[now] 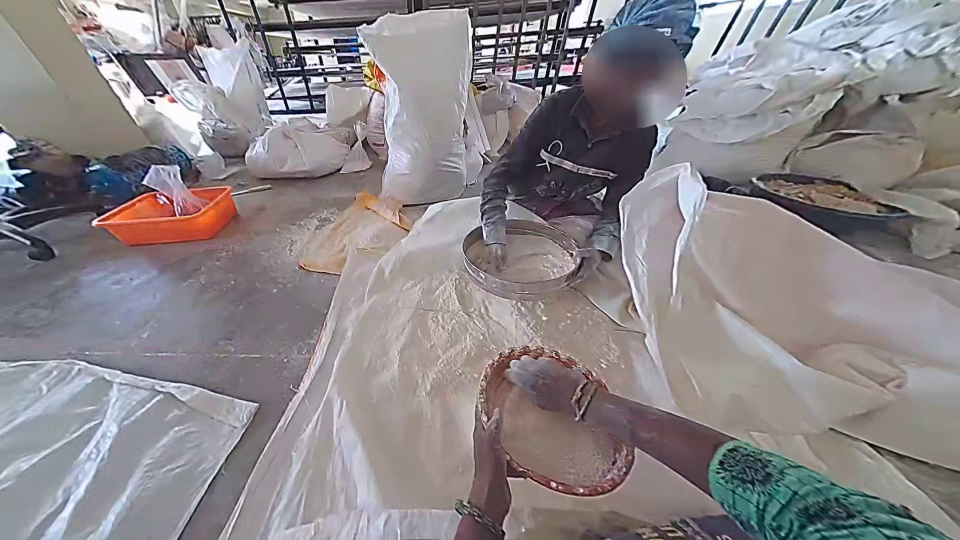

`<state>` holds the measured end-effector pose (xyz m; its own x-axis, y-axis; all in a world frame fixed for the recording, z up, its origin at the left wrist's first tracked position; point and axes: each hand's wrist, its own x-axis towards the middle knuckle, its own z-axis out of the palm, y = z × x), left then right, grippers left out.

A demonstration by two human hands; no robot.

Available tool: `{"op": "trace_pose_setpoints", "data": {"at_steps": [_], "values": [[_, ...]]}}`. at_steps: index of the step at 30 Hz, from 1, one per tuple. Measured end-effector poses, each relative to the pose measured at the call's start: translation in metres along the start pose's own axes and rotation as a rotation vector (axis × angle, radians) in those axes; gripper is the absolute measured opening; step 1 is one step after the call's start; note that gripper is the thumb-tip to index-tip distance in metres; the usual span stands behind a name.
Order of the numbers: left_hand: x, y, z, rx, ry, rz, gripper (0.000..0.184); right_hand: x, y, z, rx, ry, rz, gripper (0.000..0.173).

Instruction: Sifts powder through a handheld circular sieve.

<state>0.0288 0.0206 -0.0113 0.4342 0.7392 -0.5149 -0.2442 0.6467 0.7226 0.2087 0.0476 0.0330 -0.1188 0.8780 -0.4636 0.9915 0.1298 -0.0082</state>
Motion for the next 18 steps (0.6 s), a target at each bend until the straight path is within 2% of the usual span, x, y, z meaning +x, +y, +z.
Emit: {"op": "trace_pose_setpoints", "data": {"at_steps": [4,7,9,12,15,17,18], "values": [[-0.001,0.005,0.004,-0.036,0.052,0.022,0.053,-0.016,0.021,0.000,0.124,-0.103,0.284,0.042],[-0.003,0.002,0.005,-0.041,0.102,0.025,0.052,-0.037,0.013,0.008,0.283,-0.151,0.379,0.047],[-0.003,-0.002,0.005,-0.055,0.115,0.017,0.052,-0.050,0.000,0.006,0.415,-0.183,0.341,0.051],[-0.004,-0.006,0.006,-0.016,0.130,-0.007,0.052,-0.060,-0.031,0.003,0.498,-0.231,0.141,0.051],[-0.005,-0.015,0.002,-0.013,0.110,-0.021,0.051,-0.052,-0.055,0.022,0.530,-0.089,-0.016,0.039],[-0.003,-0.013,0.001,-0.005,0.100,0.000,0.050,-0.046,-0.059,0.017,0.521,0.054,-0.022,0.030],[-0.003,-0.011,0.000,-0.010,0.099,0.016,0.050,-0.042,-0.054,0.014,0.528,0.108,0.018,0.031]]}}
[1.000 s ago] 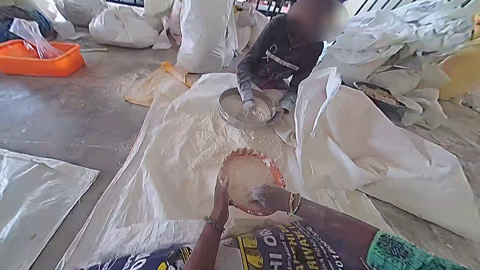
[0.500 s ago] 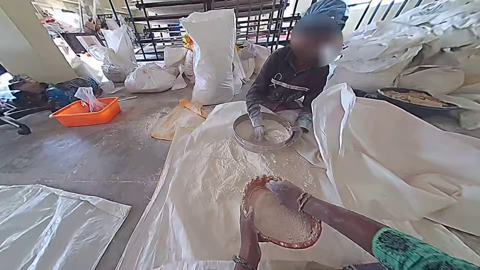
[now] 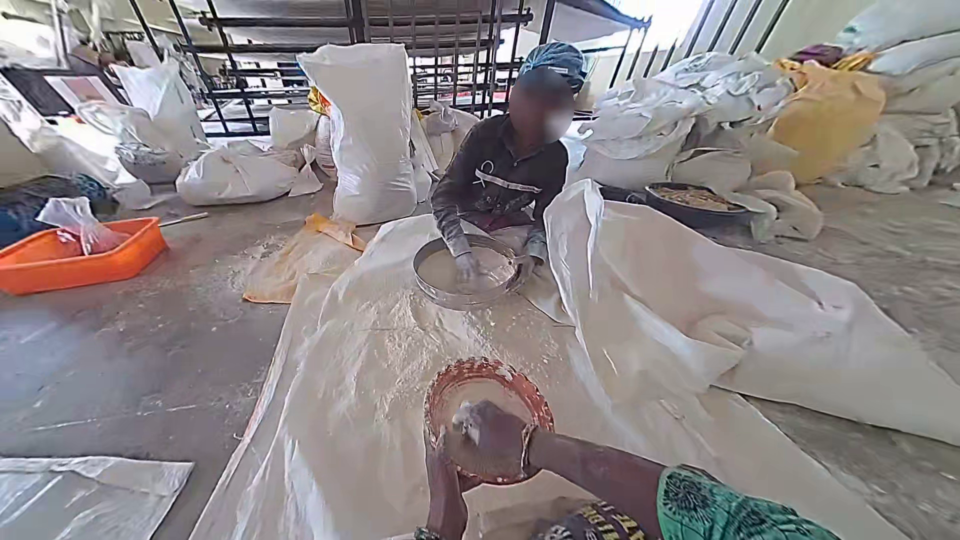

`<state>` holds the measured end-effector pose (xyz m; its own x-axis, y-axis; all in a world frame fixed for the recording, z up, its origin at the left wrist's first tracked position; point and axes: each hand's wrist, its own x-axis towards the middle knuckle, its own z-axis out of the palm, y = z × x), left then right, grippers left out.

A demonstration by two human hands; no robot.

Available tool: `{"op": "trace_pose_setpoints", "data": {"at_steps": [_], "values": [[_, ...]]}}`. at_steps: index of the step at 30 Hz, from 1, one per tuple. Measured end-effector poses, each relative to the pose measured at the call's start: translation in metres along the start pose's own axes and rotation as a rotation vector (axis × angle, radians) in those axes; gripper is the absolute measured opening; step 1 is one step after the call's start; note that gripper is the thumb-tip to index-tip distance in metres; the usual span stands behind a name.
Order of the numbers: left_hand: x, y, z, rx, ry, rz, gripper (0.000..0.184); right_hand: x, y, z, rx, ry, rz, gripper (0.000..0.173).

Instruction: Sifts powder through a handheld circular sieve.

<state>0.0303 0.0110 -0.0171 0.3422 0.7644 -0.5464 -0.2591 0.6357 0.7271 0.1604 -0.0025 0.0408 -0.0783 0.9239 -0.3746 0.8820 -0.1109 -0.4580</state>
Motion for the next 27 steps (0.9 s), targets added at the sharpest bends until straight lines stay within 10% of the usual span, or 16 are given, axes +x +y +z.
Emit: {"op": "trace_pose_setpoints", "data": {"at_steps": [6,16,22,27], "values": [[-0.002,0.008,0.003,-0.019,0.005,-0.001,0.053,0.039,0.044,-0.022,0.157,0.087,0.240,0.059],[0.000,0.013,-0.003,0.060,0.004,0.009,0.052,-0.014,0.008,-0.010,-0.184,-0.323,-0.142,0.036],[-0.001,0.005,0.004,0.024,-0.017,0.027,0.053,-0.032,0.020,-0.048,-0.212,-0.395,0.166,0.064],[-0.003,0.001,0.004,-0.036,-0.009,-0.030,0.052,-0.009,0.008,-0.007,-0.071,-0.153,0.153,0.033]]}}
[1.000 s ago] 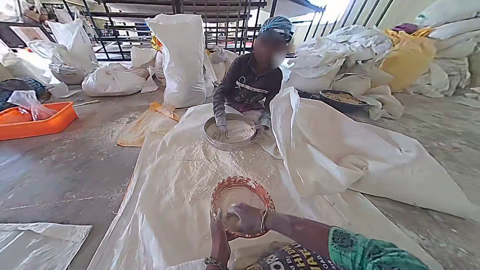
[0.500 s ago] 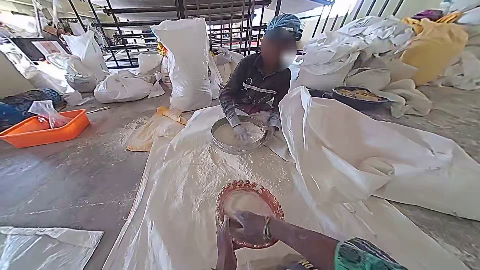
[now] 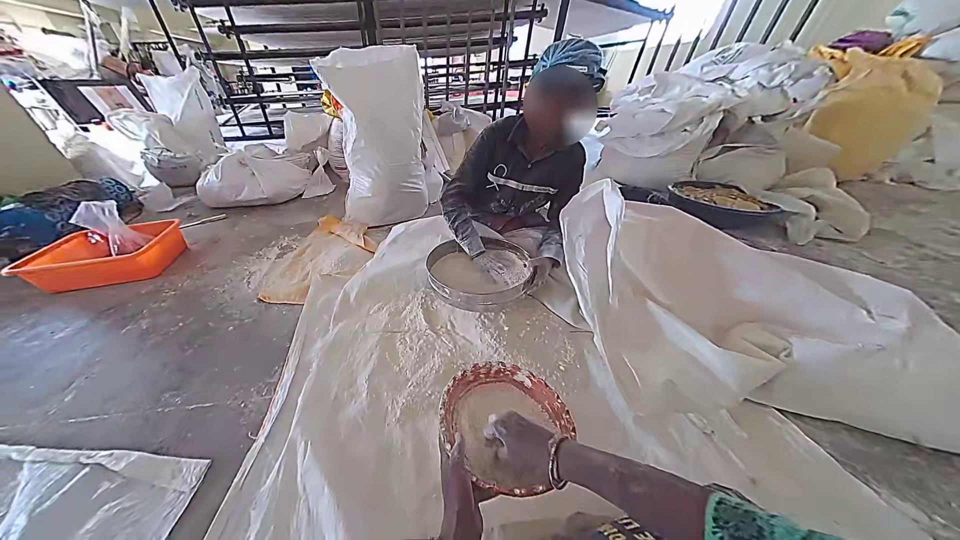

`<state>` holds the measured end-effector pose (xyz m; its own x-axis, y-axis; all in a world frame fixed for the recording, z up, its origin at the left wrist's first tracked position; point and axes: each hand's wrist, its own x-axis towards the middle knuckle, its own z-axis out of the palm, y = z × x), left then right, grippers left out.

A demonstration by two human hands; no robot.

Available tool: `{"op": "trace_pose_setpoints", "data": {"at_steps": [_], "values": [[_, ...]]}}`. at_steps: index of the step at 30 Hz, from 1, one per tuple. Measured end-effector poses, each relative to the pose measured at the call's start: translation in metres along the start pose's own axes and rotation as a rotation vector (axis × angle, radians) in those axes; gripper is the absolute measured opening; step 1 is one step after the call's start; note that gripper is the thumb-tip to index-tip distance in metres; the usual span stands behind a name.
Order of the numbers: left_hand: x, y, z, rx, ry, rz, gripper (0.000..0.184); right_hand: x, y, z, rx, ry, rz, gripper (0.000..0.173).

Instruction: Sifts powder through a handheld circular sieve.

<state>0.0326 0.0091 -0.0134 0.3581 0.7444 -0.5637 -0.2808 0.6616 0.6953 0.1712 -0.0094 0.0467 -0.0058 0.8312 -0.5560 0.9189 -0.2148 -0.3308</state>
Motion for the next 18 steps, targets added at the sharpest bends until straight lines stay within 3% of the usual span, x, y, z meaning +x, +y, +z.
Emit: {"op": "trace_pose_setpoints", "data": {"at_steps": [4,7,10,13,15,18], "values": [[-0.005,0.007,-0.001,0.007,-0.021,0.033,0.054,0.028,0.015,-0.026,0.043,0.233,0.045,0.034],[0.003,0.011,-0.001,0.007,0.014,0.055,0.055,0.041,0.031,-0.034,0.051,0.224,0.122,0.051],[0.008,0.007,0.000,0.006,-0.013,0.100,0.056,0.052,0.027,-0.011,0.201,0.252,0.072,0.065],[0.008,0.004,-0.006,0.045,-0.016,0.120,0.056,0.038,0.002,0.013,0.249,0.101,-0.128,0.062],[0.008,0.003,-0.012,0.070,0.006,0.118,0.056,0.022,-0.004,0.021,0.181,0.003,-0.284,0.048],[0.010,0.005,-0.011,0.087,0.013,0.098,0.057,0.001,0.008,0.013,-0.037,-0.141,-0.368,0.033]]}}
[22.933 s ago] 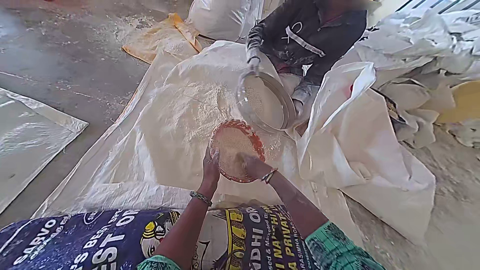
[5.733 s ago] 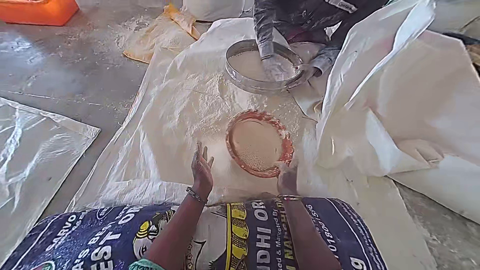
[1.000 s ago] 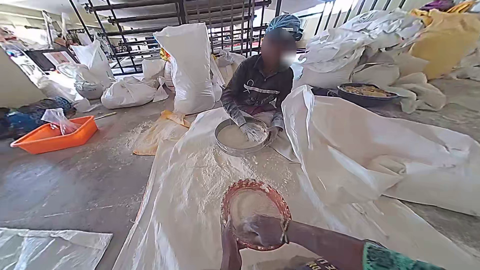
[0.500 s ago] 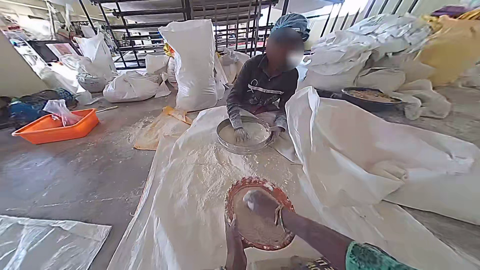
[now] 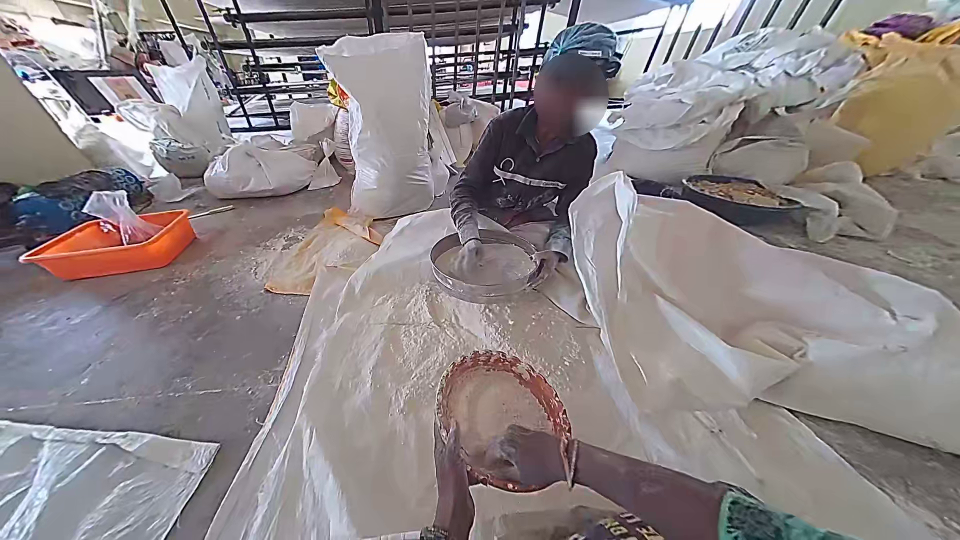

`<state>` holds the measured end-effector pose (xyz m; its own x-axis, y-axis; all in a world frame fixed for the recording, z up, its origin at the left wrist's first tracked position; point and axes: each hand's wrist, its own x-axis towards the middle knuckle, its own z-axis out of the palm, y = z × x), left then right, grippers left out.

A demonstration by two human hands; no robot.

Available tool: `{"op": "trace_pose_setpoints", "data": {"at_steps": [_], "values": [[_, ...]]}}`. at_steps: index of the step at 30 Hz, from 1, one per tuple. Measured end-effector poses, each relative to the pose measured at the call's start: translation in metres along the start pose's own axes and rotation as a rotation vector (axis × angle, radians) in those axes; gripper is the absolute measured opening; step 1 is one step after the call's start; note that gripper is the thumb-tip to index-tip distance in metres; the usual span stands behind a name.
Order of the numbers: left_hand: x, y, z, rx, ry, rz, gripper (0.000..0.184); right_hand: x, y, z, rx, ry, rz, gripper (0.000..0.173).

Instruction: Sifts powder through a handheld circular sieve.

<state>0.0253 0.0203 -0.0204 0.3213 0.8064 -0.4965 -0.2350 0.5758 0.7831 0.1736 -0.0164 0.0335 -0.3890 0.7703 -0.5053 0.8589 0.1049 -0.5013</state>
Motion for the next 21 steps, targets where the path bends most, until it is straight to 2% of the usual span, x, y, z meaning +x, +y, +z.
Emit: {"op": "trace_pose_setpoints", "data": {"at_steps": [2,4,7,10,12,15,17,19,20,21], "values": [[0.002,-0.002,0.006,-0.004,-0.023,-0.029,0.057,-0.013,0.015,-0.003,-0.107,-0.019,0.044,0.029],[0.001,-0.003,0.009,-0.008,-0.049,-0.037,0.059,-0.024,0.021,-0.016,-0.144,-0.001,0.203,0.031],[-0.001,0.003,0.007,-0.011,-0.042,-0.022,0.059,-0.024,0.019,-0.036,-0.126,0.182,0.254,0.037],[-0.002,0.006,0.003,-0.060,-0.008,-0.012,0.060,-0.028,-0.018,-0.055,-0.083,0.383,0.311,0.057],[-0.002,0.009,0.003,-0.058,0.031,0.011,0.058,-0.037,-0.040,-0.060,-0.018,0.710,0.308,0.060],[0.001,0.014,0.007,-0.029,0.043,0.037,0.060,-0.038,-0.044,-0.070,-0.055,1.359,0.101,0.060],[0.000,0.011,0.007,-0.036,0.051,0.020,0.059,-0.042,-0.050,-0.085,-0.091,1.581,-0.015,0.062],[0.000,0.011,0.006,-0.053,0.059,0.010,0.059,-0.043,-0.054,-0.096,-0.128,1.611,-0.053,0.059],[0.000,0.011,0.006,-0.061,0.062,0.012,0.059,-0.042,-0.054,-0.095,-0.145,1.532,-0.030,0.054],[0.000,0.011,0.006,-0.061,0.062,0.018,0.060,-0.042,-0.052,-0.091,-0.140,1.368,0.025,0.048]]}}
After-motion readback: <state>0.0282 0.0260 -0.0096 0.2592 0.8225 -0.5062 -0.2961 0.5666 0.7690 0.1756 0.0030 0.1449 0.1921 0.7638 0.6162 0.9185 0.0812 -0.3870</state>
